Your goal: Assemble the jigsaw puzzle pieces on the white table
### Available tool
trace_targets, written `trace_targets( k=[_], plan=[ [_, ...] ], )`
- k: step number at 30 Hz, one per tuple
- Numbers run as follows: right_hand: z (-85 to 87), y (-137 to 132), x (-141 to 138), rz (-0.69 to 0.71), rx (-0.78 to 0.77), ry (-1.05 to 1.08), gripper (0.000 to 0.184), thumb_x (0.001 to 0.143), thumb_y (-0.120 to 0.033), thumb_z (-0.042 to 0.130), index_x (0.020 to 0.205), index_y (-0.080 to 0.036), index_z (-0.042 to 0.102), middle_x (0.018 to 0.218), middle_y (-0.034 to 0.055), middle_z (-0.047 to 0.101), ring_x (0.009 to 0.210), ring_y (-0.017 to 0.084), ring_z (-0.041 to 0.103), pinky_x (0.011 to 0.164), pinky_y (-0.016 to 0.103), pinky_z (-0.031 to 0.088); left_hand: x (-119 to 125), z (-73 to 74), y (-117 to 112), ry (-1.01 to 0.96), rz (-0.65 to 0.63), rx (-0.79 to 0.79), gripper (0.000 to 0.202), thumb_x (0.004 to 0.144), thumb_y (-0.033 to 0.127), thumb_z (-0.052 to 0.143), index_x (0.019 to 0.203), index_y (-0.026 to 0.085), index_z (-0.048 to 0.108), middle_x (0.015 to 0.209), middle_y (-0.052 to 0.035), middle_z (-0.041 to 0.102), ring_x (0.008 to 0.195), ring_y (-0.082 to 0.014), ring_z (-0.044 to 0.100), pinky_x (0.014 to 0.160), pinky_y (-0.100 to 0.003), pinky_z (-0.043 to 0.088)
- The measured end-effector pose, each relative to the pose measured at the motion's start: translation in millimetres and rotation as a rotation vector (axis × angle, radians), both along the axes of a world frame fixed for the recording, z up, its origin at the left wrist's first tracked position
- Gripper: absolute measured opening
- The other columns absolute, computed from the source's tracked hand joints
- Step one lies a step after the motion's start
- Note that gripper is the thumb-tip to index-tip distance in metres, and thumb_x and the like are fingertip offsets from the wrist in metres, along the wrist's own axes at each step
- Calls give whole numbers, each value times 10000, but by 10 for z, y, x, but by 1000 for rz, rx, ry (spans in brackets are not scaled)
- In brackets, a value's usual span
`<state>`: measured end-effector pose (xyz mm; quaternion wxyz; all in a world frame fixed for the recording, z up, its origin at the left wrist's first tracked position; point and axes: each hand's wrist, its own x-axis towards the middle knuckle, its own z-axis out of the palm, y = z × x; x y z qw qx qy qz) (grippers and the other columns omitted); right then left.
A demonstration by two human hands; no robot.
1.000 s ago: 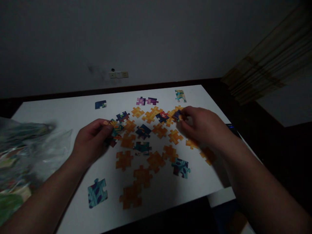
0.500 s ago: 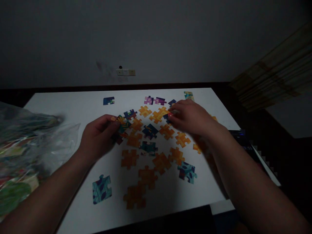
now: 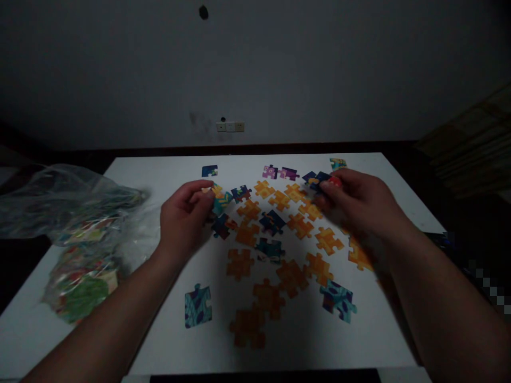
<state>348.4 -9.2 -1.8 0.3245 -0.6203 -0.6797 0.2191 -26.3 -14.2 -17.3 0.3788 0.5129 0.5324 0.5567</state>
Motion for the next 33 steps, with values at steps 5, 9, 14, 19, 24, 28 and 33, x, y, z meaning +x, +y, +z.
trace_targets(
  k=[5, 9, 14, 19, 24, 28, 33],
  plan=[
    [17, 24, -19, -149, 46, 211, 369, 1102, -596, 601, 892, -297, 649, 638, 12, 664, 572, 213, 595, 597, 385, 470, -14, 42, -113, 431, -369, 11, 152, 902, 346, 855, 1020, 250, 855, 859, -34, 838, 719, -190, 759, 668, -294, 606],
    [5, 24, -58, -102, 21, 327, 289, 1076, -569, 638, 972, -300, 646, 762, 20, 726, 603, 209, 606, 576, 371, 481, 17, 60, -168, 580, -513, 15, 144, 914, 384, 826, 1003, 278, 867, 862, -29, 846, 718, -193, 762, 669, -305, 598],
    [-37, 25, -24, -81, 26, 253, 298, 1117, -584, 608, 1064, -298, 675, 974, 47, 825, 653, 206, 682, 624, 375, 552, 66, -7, -199, 573, -527, -49, 183, 934, 459, 850, 993, 287, 869, 865, -22, 857, 680, -189, 747, 616, -293, 558],
    [-49, 13, -6, -135, 25, 123, 322, 1092, -598, 667, 1015, -293, 738, 962, 73, 853, 672, 229, 717, 633, 398, 552, 8, 49, -145, 467, -400, -17, 250, 1031, 456, 755, 1188, 290, 857, 1140, -59, 900, 967, -259, 842, 851, -374, 653],
    [-52, -4, 6, -182, 72, -35, 339, 1063, -601, 724, 925, -292, 742, 846, 47, 823, 701, 251, 728, 671, 416, 511, -84, 86, 12, 286, 7, 76, 218, 987, 315, 702, 1169, 234, 789, 1142, -84, 882, 1085, -268, 818, 935, -375, 625],
    [-34, -24, 1, -174, 113, -105, 351, 1058, -599, 722, 893, -290, 736, 760, 37, 781, 671, 248, 695, 677, 426, 477, -161, -39, 84, 343, 8, 28, 297, 928, 212, 635, 1182, 245, 785, 1132, -76, 860, 997, -263, 789, 865, -386, 611],
    [-7, -64, -29, -193, 173, -119, 330, 1067, -557, 695, 858, -303, 723, 810, 58, 773, 744, 285, 706, 729, 468, 501, -227, -129, 103, 781, -188, 67, 364, 931, 163, 571, 1135, 250, 860, 1212, -109, 825, 1173, -347, 715, 1078, -558, 563]
  ],
)
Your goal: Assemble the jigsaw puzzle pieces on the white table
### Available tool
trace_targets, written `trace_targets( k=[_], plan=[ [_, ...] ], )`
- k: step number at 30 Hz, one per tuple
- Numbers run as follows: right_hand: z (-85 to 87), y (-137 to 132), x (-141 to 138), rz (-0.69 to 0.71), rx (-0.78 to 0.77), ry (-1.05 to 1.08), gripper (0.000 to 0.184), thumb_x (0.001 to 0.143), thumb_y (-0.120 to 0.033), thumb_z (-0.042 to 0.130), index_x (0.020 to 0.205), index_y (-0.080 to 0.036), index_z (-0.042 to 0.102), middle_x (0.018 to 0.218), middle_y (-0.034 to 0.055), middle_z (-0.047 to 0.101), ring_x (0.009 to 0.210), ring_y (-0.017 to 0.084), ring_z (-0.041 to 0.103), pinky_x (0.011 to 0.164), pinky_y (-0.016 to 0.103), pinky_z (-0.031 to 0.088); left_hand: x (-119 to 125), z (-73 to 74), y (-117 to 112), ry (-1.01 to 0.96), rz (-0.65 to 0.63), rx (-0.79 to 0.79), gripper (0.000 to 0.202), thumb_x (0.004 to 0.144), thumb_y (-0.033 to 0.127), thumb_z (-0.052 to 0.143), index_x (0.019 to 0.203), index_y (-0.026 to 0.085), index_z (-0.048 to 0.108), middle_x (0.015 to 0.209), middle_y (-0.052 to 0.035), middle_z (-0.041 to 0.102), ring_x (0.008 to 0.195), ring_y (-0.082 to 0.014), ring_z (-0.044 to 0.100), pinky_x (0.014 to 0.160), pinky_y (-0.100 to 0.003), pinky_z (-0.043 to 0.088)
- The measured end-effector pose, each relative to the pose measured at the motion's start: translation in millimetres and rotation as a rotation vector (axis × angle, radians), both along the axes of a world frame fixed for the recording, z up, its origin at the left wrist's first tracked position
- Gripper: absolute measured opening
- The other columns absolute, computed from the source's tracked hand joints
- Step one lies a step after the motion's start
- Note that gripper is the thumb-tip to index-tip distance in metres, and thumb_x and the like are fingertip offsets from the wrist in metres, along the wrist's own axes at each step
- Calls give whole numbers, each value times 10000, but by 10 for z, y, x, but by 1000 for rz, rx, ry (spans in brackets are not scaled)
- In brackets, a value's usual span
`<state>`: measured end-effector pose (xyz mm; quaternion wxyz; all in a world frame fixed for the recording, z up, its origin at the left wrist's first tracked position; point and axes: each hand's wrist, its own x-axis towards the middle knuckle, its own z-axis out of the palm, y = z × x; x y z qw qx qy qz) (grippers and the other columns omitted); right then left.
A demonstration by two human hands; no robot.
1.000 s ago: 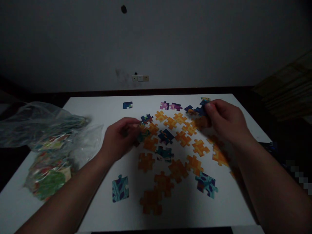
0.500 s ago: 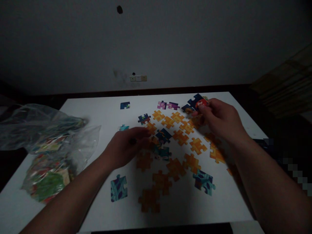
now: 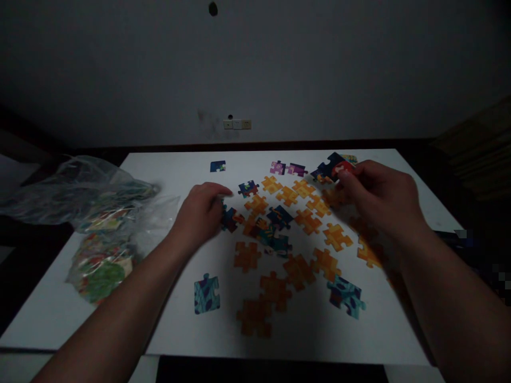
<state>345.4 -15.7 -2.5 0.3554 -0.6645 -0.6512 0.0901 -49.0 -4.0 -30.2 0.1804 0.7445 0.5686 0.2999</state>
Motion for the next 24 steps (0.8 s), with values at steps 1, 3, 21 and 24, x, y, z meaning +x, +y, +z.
trace_targets(
  k=[1, 3, 21, 24],
  plan=[
    [9, -7, -4, 8, 20, 2, 326, 1062, -536, 694, 833, -303, 704, 834, 65, 779, 776, 297, 715, 747, 480, 511, -2, -3, 0, 69, -28, 4, 363, 947, 180, 577, 1156, 245, 866, 1245, -123, 816, 1218, -369, 693, 1117, -592, 540],
    [27, -21, -11, 67, 57, 12, 322, 1030, -446, 693, 750, -295, 643, 940, 83, 816, 870, 317, 746, 798, 500, 539, 1, -2, -5, 177, -43, -1, 340, 975, 266, 636, 1229, 237, 859, 1310, -152, 789, 1256, -408, 657, 1136, -645, 517],
    [6, -10, 28, 474, -108, 25, 382, 1026, -470, 742, 769, -282, 532, 830, 27, 605, 731, 217, 538, 675, 393, 427, -66, 255, -77, 300, 27, -46, 489, 1009, 181, 509, 1443, 212, 734, 1481, -153, 732, 1370, -373, 660, 1196, -579, 544],
    [12, -9, 24, 532, -101, -20, 317, 1006, -470, 764, 797, -273, 629, 914, 52, 691, 826, 246, 645, 764, 416, 490, -112, 215, -38, 221, 167, -67, 478, 995, 157, 518, 1410, 214, 749, 1465, -158, 746, 1333, -365, 712, 1187, -568, 570]
  ],
)
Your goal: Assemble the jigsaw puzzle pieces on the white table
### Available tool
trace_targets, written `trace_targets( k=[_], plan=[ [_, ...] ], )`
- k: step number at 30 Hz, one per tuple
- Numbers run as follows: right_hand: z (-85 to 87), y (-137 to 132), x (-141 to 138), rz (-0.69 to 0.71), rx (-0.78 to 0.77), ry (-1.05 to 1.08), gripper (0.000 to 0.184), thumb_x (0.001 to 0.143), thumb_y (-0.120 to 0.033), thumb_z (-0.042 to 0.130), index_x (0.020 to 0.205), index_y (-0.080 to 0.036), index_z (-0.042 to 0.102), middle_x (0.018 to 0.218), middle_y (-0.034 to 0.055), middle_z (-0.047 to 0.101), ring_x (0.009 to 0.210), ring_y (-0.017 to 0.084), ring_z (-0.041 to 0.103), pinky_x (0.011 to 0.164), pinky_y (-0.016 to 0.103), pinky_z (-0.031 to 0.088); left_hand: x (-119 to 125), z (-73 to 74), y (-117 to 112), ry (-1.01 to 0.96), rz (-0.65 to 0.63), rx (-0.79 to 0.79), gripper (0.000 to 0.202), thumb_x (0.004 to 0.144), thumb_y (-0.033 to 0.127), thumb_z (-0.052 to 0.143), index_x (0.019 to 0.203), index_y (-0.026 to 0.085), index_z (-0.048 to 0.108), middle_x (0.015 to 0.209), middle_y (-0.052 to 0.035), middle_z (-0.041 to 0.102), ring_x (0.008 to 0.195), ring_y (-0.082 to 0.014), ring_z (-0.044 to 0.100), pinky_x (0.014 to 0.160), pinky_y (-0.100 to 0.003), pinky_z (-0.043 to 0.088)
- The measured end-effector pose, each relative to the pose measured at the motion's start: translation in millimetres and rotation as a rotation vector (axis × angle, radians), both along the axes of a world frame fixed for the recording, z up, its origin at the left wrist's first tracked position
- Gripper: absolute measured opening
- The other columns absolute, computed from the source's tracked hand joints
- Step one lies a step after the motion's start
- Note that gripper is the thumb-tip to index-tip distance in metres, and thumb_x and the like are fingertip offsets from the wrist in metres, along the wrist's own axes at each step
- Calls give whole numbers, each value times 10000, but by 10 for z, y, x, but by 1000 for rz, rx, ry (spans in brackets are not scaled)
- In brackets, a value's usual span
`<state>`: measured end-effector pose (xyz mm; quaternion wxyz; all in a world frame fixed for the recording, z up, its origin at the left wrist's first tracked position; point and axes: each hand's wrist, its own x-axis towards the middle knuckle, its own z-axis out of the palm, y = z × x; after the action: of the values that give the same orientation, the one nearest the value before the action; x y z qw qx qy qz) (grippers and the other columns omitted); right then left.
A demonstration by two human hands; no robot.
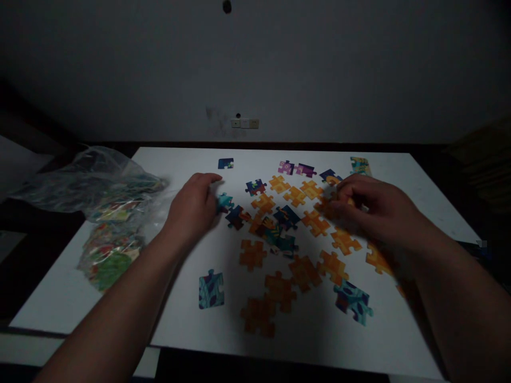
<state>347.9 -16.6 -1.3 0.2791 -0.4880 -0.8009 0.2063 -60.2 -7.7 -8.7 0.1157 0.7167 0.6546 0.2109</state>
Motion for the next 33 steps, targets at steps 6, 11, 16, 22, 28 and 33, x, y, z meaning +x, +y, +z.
trace_targets(
  k=[6, 11, 16, 22, 28, 33],
  plan=[
    [-10, -20, -48, -3, -80, -10, 196, 1018, -460, 744, 1034, -266, 769, 974, 59, 806, 793, 242, 732, 738, 403, 559, -46, -108, 67, -57, 0, -88, 472, 997, 141, 521, 1403, 220, 749, 1403, -166, 777, 1299, -370, 732, 1159, -592, 582],
    [-75, 42, 15, 91, 81, -65, 178, 1046, -376, 708, 1121, -324, 861, 1121, 71, 869, 1075, 320, 800, 984, 516, 611, -111, -113, 78, 73, -117, -134, 541, 973, 300, 642, 1495, 180, 713, 1489, -222, 669, 1388, -423, 650, 1195, -623, 547],
    [-173, 59, 89, 84, 189, -109, 175, 1025, -347, 731, 1042, -349, 905, 1356, 80, 826, 1258, 360, 775, 1056, 571, 629, -167, -97, 71, 149, -198, -186, 577, 922, 458, 735, 1453, 234, 748, 1490, -181, 625, 1385, -438, 607, 1205, -635, 514],
    [-207, 48, 95, 135, 64, -99, 237, 1051, -318, 689, 1088, -348, 921, 1319, 68, 863, 1150, 323, 843, 1004, 516, 675, -193, -40, 86, 73, -215, -210, 384, 904, 403, 747, 1242, 221, 756, 1342, -162, 675, 1286, -389, 627, 1146, -580, 524],
    [-102, 22, 55, 111, 28, -146, 299, 1023, -340, 678, 1221, -313, 900, 1079, 76, 887, 952, 300, 846, 853, 479, 675, -154, -25, 59, -97, -151, -269, 412, 890, 347, 766, 1278, 258, 658, 1086, -73, 755, 972, -296, 704, 875, -440, 556],
    [-37, -25, 6, 55, -2, -97, 234, 1046, -399, 687, 1113, -293, 885, 1012, 82, 874, 825, 265, 821, 732, 406, 641, -167, -49, 72, -159, -135, -258, 441, 904, 361, 773, 1324, 257, 688, 1077, -66, 802, 934, -282, 740, 827, -403, 560]
  ],
)
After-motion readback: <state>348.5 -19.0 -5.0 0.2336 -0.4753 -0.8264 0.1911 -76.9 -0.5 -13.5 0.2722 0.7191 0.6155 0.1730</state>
